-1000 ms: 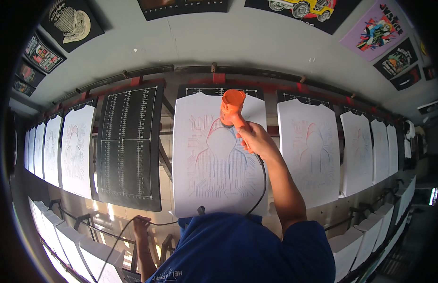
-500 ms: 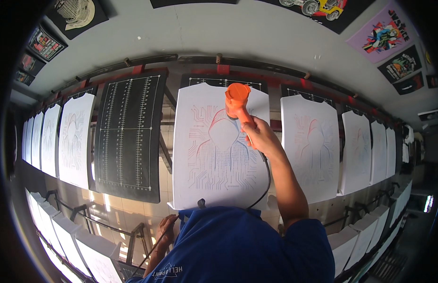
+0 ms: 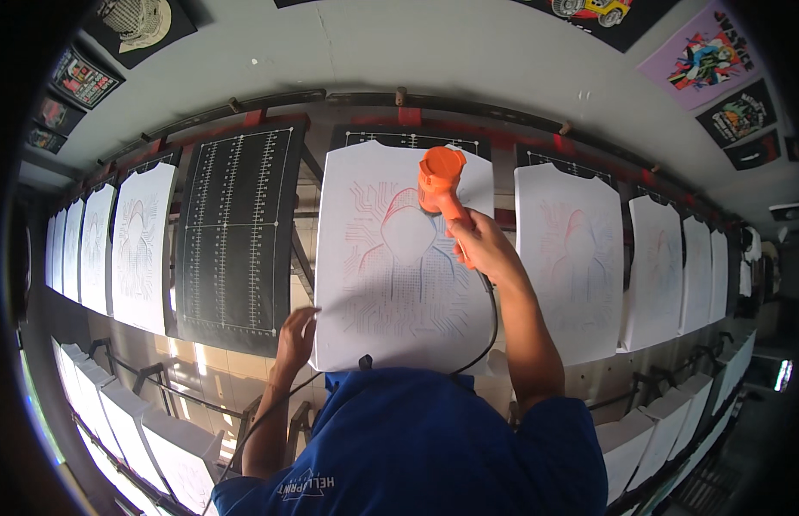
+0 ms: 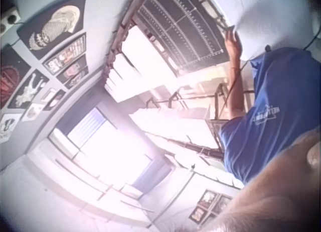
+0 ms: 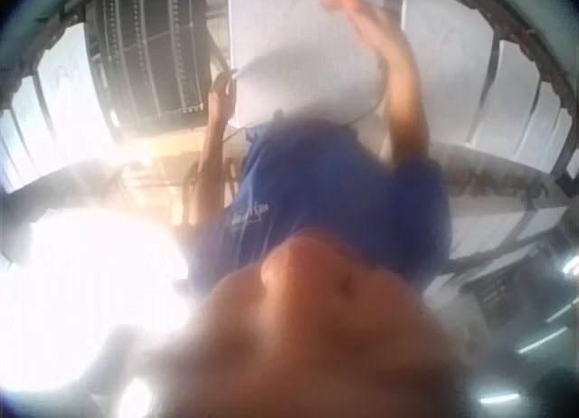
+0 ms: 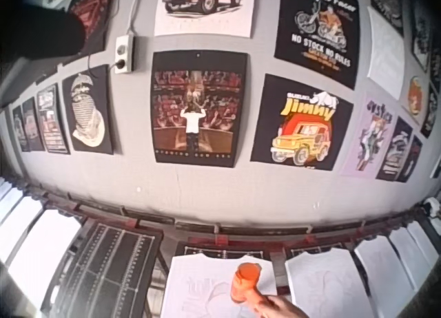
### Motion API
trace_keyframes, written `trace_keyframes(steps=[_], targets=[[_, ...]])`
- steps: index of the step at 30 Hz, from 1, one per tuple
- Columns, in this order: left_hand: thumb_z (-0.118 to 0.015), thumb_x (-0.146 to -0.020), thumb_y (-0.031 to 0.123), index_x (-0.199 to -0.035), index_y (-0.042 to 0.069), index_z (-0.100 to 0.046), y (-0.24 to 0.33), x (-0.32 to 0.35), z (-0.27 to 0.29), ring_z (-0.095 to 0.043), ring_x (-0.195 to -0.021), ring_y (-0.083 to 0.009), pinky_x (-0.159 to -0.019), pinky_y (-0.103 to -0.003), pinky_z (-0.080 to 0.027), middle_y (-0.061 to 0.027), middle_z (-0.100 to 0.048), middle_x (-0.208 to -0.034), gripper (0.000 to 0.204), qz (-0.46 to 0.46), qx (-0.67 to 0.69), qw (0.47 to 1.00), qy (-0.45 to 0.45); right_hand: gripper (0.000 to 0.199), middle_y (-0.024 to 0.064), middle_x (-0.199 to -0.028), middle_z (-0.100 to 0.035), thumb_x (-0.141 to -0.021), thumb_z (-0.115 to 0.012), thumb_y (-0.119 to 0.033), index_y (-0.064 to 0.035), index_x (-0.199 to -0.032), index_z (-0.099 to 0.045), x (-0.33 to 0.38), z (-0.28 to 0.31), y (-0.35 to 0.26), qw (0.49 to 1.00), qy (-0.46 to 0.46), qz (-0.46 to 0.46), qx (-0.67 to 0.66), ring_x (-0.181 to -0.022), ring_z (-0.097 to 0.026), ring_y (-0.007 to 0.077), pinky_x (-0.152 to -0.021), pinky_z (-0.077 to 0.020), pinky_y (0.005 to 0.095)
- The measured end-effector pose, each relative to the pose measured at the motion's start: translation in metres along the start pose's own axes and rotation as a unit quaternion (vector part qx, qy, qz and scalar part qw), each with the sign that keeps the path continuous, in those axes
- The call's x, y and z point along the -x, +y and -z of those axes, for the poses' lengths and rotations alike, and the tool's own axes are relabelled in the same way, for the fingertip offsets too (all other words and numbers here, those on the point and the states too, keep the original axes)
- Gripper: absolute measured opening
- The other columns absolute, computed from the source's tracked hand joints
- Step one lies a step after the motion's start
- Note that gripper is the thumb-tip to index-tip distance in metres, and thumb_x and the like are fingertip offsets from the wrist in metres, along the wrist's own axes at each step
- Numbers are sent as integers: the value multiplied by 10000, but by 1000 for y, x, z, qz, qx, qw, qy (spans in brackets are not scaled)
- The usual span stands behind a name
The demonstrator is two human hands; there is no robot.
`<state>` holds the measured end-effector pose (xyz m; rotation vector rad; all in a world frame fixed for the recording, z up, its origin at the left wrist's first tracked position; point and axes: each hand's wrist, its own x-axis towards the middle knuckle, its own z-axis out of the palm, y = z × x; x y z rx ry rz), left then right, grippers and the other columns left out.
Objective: The person uses an orange heat gun to apply heat to a series of white t-shirts laid out on a table. Each t-shirt has a transfer paper with a circuit board design placed on it. The person moves the heat gun back and forth over the design on each shirt, occasionally using their left hand to hold the paper in place.
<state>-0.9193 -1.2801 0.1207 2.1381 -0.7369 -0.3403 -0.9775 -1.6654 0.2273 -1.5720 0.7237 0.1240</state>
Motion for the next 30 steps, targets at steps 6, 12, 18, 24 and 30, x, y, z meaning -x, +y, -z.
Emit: trace_keyframes(steps=[6, 12, 18, 24, 30], targets=[[-487, -946, 146, -1238, -50, -495, -37, -71, -42, -564, -1030, -388, -905, -412, -453, -241, -580, -1083, 352, 38, -21, 992, 122, 403, 63, -937, -642, -927, -549, -280, 11, -1207, -551, 28, 5, -5, 999, 5, -23, 24, -660, -534, 77, -558, -477, 237], [-344, -1012, 381, -1180, -13, -495, -90, -92, -98, -558, -983, -451, -849, -501, -435, -280, -590, -1065, 454, 136, -5, 983, 126, 332, 60, -921, -638, -930, -564, -270, -5, -1129, -569, 12, 17, 10, 1000, 25, 2, 9, -646, -537, 79, -552, -472, 237], [-322, -1015, 380, -911, 12, -495, -63, -93, -96, -565, -825, -484, -727, -538, -437, -278, -613, -858, 420, 193, -77, 966, 153, 327, 56, -909, -625, -945, -556, -272, 1, -1124, -568, -26, 24, 6, 998, 27, 33, -52, -655, -536, 77, -575, -469, 238], [-293, -1013, 398, -928, -6, -549, -58, -95, -93, -573, -824, -482, -734, -538, -441, -282, -621, -850, 486, 216, -73, 963, 146, 319, 62, -872, -602, -927, -551, -264, 27, -1055, -578, -45, 10, 7, 995, 22, 78, -60, -637, -536, 82, -523, -457, 236], [-288, -1012, 403, -950, -5, -556, -57, -96, -94, -578, -844, -483, -745, -537, -445, -282, -627, -863, 492, 234, -83, 959, 136, 305, 54, -842, -598, -923, -555, -257, 25, -1037, -579, -36, 9, -1, 998, 16, 59, -30, -633, -532, 80, -503, -448, 225]])
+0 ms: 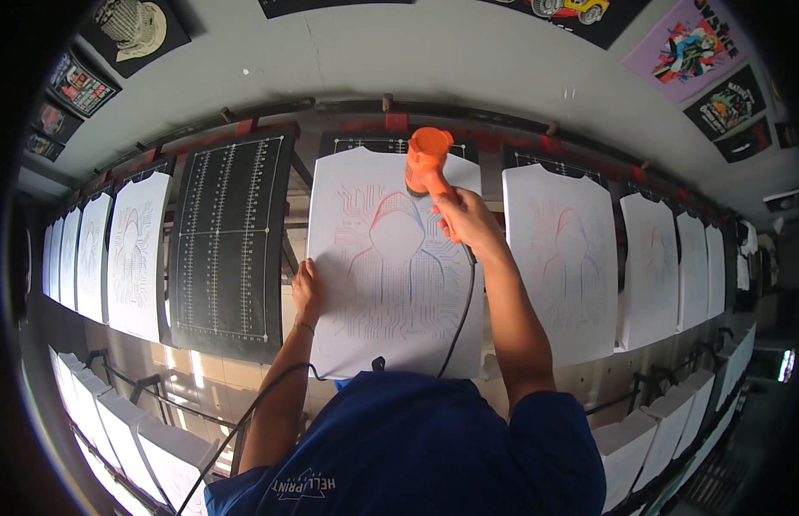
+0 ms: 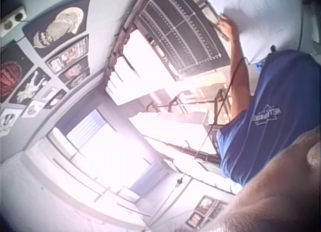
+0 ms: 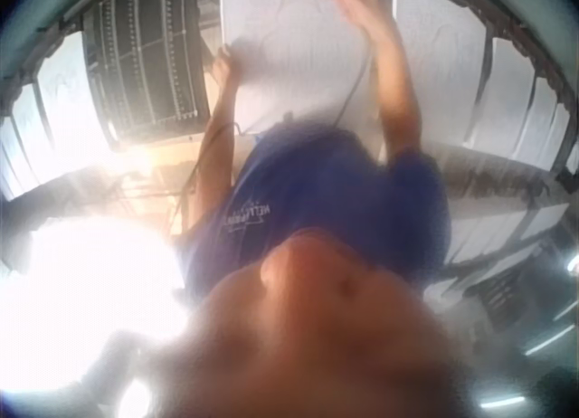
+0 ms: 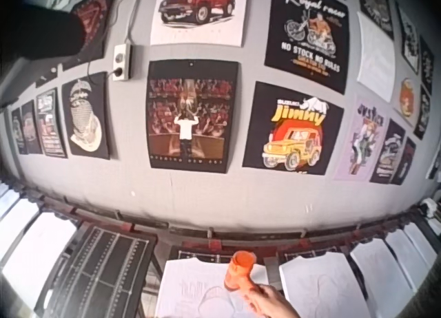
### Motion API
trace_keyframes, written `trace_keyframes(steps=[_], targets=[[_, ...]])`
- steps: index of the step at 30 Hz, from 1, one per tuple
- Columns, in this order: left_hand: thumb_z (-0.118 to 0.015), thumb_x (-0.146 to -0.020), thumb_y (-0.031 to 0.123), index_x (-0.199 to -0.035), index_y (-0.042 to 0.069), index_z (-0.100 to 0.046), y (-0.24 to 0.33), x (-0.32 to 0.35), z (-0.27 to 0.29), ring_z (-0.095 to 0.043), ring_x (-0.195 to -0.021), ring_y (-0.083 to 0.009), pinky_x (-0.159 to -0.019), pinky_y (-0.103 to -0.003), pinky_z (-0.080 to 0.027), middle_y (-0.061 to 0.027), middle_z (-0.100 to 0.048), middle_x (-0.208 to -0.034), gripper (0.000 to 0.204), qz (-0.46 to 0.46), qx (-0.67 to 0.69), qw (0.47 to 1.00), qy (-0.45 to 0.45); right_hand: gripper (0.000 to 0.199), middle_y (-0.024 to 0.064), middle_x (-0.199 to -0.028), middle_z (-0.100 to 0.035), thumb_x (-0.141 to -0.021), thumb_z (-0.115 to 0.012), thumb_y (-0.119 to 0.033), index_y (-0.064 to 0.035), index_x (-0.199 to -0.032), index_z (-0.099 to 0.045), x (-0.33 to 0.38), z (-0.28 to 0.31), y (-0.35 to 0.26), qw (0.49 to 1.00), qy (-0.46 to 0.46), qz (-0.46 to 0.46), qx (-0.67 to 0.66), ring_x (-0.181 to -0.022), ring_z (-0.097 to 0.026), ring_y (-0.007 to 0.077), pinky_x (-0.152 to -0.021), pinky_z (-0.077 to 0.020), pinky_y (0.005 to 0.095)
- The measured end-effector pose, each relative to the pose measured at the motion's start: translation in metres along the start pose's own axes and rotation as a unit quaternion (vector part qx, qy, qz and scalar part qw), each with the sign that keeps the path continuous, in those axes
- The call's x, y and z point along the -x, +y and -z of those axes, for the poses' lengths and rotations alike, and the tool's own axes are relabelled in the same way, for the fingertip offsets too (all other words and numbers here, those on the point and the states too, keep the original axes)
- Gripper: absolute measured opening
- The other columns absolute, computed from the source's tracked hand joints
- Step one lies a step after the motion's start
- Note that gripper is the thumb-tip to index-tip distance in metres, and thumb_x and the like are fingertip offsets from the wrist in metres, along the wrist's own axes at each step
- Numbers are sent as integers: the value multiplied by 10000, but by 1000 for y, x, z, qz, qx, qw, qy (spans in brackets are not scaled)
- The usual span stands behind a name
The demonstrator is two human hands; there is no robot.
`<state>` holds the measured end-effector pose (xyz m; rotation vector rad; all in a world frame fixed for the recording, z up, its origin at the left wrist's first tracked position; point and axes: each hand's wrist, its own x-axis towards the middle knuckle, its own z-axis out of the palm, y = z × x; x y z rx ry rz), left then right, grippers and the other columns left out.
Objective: The person uses an orange heat gun to apply heat to a series of white t-shirts laid out on a table. Each t-shirt has a transfer paper with a circuit board design placed on it. The person moves the heat gun back and forth over the design on each shirt, occasionally using their left hand to hold the paper in place.
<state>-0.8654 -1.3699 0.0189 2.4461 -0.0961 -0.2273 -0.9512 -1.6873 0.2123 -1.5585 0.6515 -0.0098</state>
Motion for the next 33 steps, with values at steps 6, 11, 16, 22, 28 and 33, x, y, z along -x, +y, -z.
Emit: trace_keyframes(steps=[6, 11, 16, 22, 28, 33], targets=[[-297, -1012, 394, -923, -2, -537, 0, -1, -1, -577, -836, -483, -739, -545, -441, -282, -625, -856, 472, -6, 5, 1000, 3, 321, 42, -846, -599, -915, -578, -271, 15, -1059, -579, 21, 11, 9, 999, 24, -18, 14, -624, -530, 75, -499, -455, 219], [-313, -1011, 380, -908, 8, -533, 4, 0, -1, -573, -812, -487, -708, -551, -439, -282, -619, -837, 445, 3, -2, 1000, -3, 354, 43, -872, -612, -925, -587, -286, 11, -1119, -569, 23, 22, 13, 998, 59, -10, 18, -616, -532, 72, -517, -465, 224], [-318, -1011, 374, -894, 9, -536, 3, -1, -1, -571, -807, -488, -703, -555, -436, -282, -617, -816, 442, 4, -3, 1000, 8, 360, 38, -879, -608, -928, -586, -290, 1, -1138, -556, 5, 31, 16, 996, 65, -18, -59, -623, -539, 74, -500, -453, 228], [-326, -1010, 364, -883, 1, -541, 7, -2, 1, -570, -804, -489, -705, -554, -429, -288, -615, -804, 441, 10, 3, 1000, 7, 344, 52, -897, -624, -926, -586, -284, -4, -1124, -567, 11, 32, 14, 995, 98, -19, -18, -640, -548, 81, -541, -472, 240], [-337, -1011, 345, -882, -2, -535, 1, -3, -2, -569, -784, -492, -684, -551, -434, -286, -612, -795, 420, -25, 10, 1000, 13, 358, 57, -906, -625, -931, -567, -277, 12, -1142, -560, 23, 26, 16, 997, 75, -17, -4, -647, -534, 77, -550, -469, 235], [-350, -1011, 336, -869, 4, -523, -3, -2, -5, -572, -770, -486, -675, -545, -438, -277, -608, -784, 401, -33, 4, 999, 28, 344, 55, -896, -616, -932, -559, -270, 28, -1104, -577, 42, 25, 9, 999, 9, -50, -19, -642, -533, 85, -551, -476, 239]])
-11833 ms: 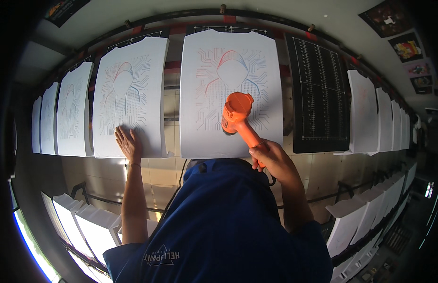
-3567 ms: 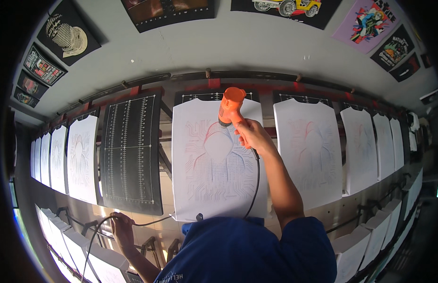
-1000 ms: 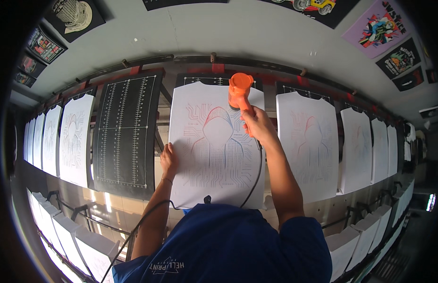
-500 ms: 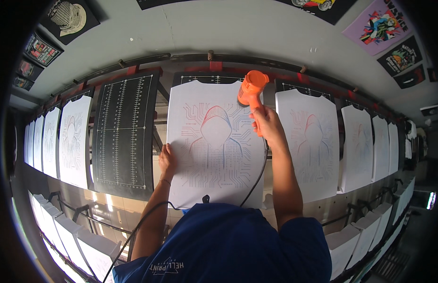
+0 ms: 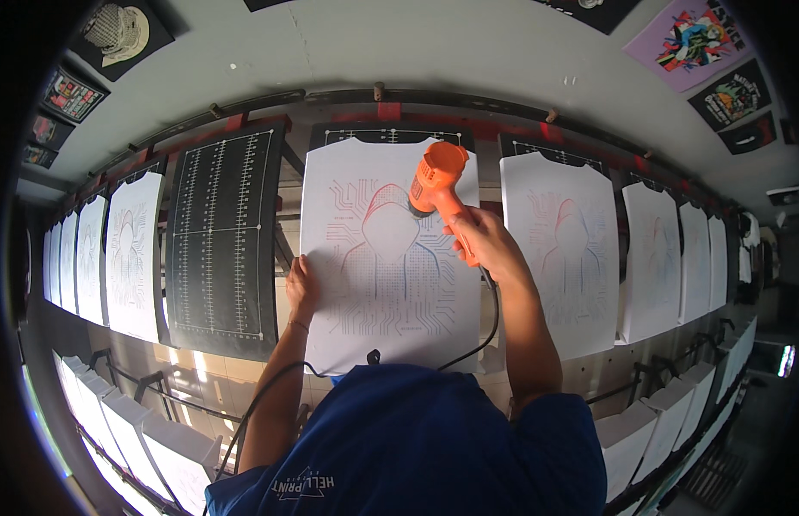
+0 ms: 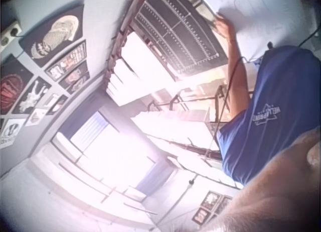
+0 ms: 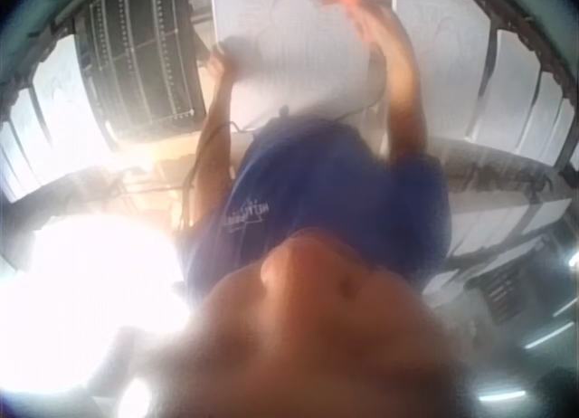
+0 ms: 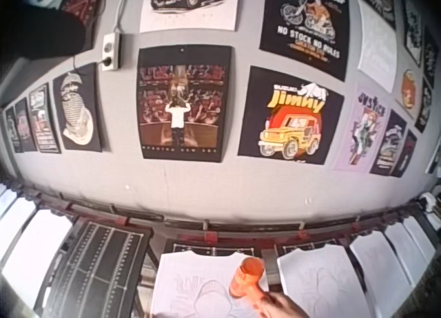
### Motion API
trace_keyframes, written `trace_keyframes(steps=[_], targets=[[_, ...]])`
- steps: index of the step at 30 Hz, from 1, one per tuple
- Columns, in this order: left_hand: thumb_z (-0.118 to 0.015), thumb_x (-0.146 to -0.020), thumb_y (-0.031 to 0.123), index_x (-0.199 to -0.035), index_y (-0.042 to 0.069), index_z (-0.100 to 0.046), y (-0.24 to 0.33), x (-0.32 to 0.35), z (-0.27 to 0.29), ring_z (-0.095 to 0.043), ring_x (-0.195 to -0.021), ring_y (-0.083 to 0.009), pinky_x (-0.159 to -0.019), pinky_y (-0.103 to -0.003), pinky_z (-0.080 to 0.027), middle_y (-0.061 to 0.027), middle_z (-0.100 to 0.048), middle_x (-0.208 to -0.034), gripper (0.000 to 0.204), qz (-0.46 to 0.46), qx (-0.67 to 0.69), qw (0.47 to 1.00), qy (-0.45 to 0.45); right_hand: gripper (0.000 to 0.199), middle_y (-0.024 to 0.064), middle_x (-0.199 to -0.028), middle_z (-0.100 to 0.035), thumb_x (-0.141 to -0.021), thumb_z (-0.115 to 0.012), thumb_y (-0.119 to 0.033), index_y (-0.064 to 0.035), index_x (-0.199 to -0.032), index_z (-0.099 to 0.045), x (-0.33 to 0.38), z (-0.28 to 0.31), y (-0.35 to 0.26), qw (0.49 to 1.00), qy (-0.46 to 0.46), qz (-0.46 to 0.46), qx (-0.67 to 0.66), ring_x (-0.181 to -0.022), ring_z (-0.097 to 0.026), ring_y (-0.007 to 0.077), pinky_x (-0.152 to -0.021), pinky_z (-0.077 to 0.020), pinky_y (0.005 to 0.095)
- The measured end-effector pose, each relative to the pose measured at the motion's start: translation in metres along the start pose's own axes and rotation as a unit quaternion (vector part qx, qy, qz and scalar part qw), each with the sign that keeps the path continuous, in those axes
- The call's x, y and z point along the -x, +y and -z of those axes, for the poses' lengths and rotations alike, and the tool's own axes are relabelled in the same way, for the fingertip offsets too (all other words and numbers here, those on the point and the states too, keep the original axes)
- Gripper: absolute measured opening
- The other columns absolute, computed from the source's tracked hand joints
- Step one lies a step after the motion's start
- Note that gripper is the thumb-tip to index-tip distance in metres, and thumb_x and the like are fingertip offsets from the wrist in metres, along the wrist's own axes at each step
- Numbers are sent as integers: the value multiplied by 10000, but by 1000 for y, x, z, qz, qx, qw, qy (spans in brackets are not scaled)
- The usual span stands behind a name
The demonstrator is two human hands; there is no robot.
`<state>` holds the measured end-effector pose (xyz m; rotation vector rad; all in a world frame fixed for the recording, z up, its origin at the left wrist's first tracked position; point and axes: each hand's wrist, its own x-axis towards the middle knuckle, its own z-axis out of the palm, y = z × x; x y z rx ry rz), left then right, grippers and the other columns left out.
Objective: The person uses an orange heat gun to apply heat to a series of white t-shirts laid out on a table. Each t-shirt has a transfer paper with a circuit board design placed on it. The person moves the heat gun back and forth over the design on each shirt, occasionally using their left hand to hold the paper in place.
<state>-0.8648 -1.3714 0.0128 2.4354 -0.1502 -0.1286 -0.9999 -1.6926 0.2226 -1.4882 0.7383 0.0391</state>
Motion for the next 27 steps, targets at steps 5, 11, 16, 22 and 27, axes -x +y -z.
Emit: trace_keyframes(steps=[5, 11, 16, 22, 27], targets=[[-355, -1009, 351, -867, 9, -526, 2, 0, 0, -571, -772, -487, -676, -544, -437, -273, -610, -788, 408, 12, 9, 1000, 0, 359, 60, -931, -632, -942, -560, -268, 16, -1162, -548, -5, 10, 13, 995, 89, 36, 29, -632, -518, 71, -553, -469, 226], [-355, -1008, 352, -870, 8, -536, 0, 0, 1, -573, -783, -484, -682, -545, -434, -275, -612, -797, 412, 26, 10, 1000, -10, 342, 48, -915, -613, -945, -551, -253, 15, -1159, -547, 8, 12, 4, 1000, 29, -7, -5, -641, -524, 73, -552, -464, 228], [-352, -1008, 356, -868, -2, -536, 6, -1, 3, -573, -790, -487, -681, -542, -432, -282, -610, -796, 426, 26, 1, 1000, -15, 358, 63, -935, -632, -941, -559, -257, 9, -1179, -544, 17, 15, 16, 997, 69, -5, 31, -644, -529, 77, -559, -468, 232], [-337, -1008, 380, -864, 0, -535, 2, -1, 2, -570, -778, -494, -679, -548, -428, -282, -610, -792, 452, 30, -1, 999, -21, 369, 75, -945, -648, -936, -569, -273, 1, -1184, -547, 17, -2, 18, 1000, -5, 13, -19, -657, -536, 81, -585, -475, 236], [-335, -1007, 404, -874, 5, -534, 2, -2, 2, -565, -777, -497, -689, -553, -421, -280, -610, -788, 465, 38, -3, 999, -20, 382, 63, -947, -651, -935, -564, -298, -2, -1177, -560, 26, -12, 8, 1000, -23, -7, 18, -674, -537, 79, -590, -479, 232]])
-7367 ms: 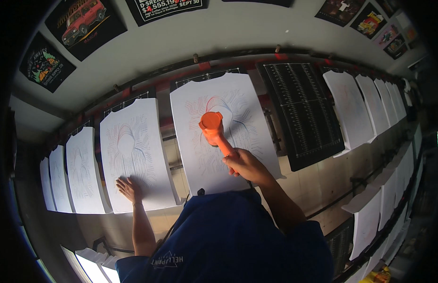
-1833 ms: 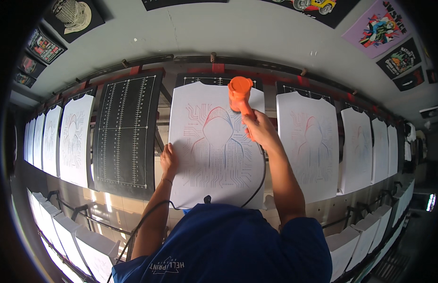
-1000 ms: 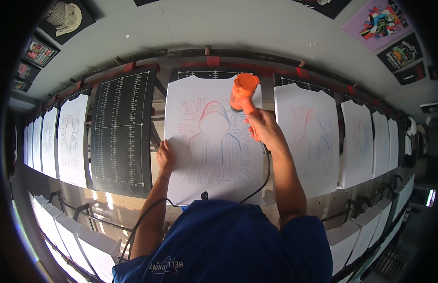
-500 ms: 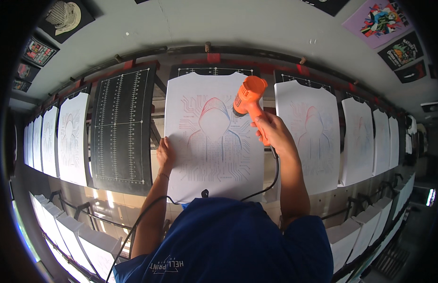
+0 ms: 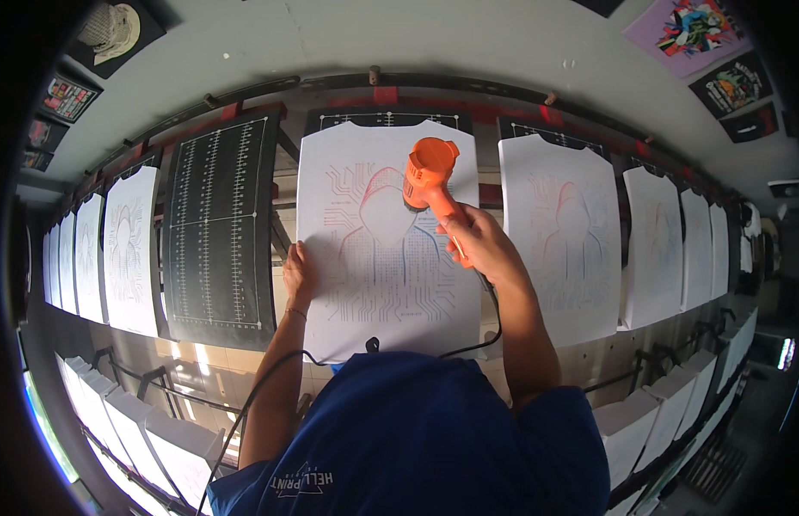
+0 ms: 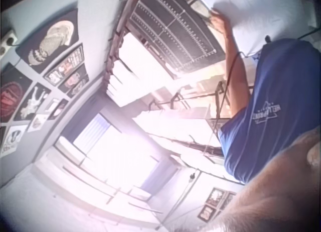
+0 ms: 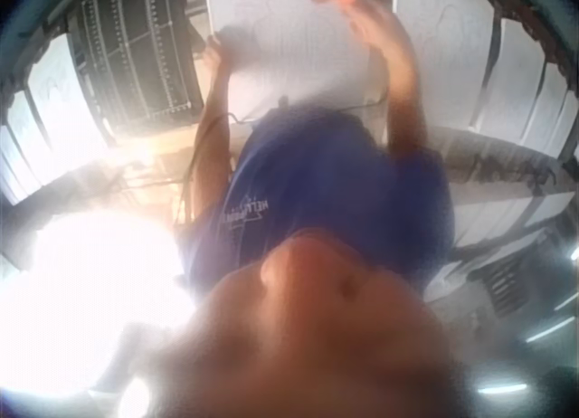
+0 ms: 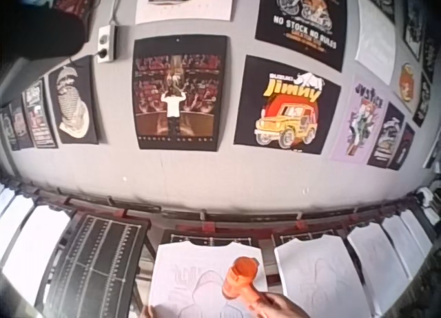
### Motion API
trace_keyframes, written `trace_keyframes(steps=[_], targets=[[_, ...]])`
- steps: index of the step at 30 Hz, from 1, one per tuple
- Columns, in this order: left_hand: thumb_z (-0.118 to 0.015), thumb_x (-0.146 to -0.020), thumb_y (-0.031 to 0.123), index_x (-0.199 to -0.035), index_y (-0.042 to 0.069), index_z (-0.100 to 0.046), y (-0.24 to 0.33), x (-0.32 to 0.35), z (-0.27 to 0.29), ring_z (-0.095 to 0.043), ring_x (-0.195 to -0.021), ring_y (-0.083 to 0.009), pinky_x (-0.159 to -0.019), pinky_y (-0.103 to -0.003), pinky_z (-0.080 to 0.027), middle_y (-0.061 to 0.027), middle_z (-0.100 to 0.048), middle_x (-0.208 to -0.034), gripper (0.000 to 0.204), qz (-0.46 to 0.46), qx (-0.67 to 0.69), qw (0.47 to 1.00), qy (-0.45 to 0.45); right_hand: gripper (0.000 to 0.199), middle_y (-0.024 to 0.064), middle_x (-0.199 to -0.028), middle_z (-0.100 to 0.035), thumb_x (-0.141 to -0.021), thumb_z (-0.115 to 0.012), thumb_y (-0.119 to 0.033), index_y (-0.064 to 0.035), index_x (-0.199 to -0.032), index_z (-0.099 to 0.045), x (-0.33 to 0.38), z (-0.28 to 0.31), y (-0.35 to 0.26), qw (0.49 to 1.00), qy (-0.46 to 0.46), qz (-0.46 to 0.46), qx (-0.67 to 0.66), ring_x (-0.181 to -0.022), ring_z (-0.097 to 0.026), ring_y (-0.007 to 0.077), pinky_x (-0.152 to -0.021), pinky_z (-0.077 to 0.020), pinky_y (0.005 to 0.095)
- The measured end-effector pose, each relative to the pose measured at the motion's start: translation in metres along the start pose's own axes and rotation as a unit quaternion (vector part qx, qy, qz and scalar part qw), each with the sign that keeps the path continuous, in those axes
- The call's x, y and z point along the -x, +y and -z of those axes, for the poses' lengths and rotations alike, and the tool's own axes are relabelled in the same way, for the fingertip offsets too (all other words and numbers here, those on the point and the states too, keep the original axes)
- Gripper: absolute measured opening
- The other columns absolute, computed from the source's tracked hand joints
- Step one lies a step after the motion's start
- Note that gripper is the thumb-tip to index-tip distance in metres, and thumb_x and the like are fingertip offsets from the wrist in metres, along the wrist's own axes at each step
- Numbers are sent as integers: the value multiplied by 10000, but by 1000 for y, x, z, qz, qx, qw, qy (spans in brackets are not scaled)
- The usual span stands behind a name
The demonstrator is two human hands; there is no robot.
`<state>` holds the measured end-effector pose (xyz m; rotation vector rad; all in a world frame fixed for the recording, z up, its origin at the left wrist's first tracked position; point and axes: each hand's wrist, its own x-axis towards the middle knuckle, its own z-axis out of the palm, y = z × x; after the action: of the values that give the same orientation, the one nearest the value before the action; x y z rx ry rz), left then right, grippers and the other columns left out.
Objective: The person uses an orange heat gun to apply heat to a series of white t-shirts laid out on a table. Each t-shirt has a transfer paper with a circuit board design placed on it. The person moves the heat gun back and forth over the design on each shirt, occasionally using their left hand to hold the paper in place.
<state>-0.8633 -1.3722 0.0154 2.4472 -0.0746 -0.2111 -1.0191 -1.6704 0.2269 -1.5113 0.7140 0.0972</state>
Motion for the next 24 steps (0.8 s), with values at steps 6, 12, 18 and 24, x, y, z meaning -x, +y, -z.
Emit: trace_keyframes(steps=[6, 12, 18, 24], targets=[[-337, -1005, 401, -881, 12, -534, 2, 1, 0, -563, -783, -499, -690, -550, -420, -283, -611, -796, 454, -14, 8, 1000, -2, 320, 49, -851, -611, -923, -578, -274, 8, -1074, -577, 7, 13, 12, 993, 107, -14, 55, -651, -536, 77, -525, -464, 230], [-347, -1005, 385, -869, 7, -529, -5, 0, -3, -558, -772, -496, -682, -547, -416, -280, -607, -794, 442, -24, 20, 999, 10, 380, 55, -928, -635, -939, -560, -278, 11, -1187, -544, 19, 10, 9, 999, 35, -33, -26, -658, -532, 77, -582, -484, 238], [-352, -1010, 372, -882, 1, -538, -11, 0, -3, -545, -775, -504, -666, -543, -405, -287, -595, -808, 434, -54, 69, 996, 7, 344, 49, -920, -609, -935, -555, -259, 11, -1147, -551, 27, 12, 21, 995, 95, -14, -9, -655, -529, 81, -549, -466, 237], [-343, -1017, 413, -912, -19, -541, -39, 23, 9, -539, -699, -428, -646, -473, -416, -262, -568, -755, 487, -37, 131, 989, -64, 320, 34, -881, -580, -942, -542, -254, 9, -1124, -551, 46, 15, 18, 995, 81, -45, -46, -645, -522, 78, -550, -463, 239]])
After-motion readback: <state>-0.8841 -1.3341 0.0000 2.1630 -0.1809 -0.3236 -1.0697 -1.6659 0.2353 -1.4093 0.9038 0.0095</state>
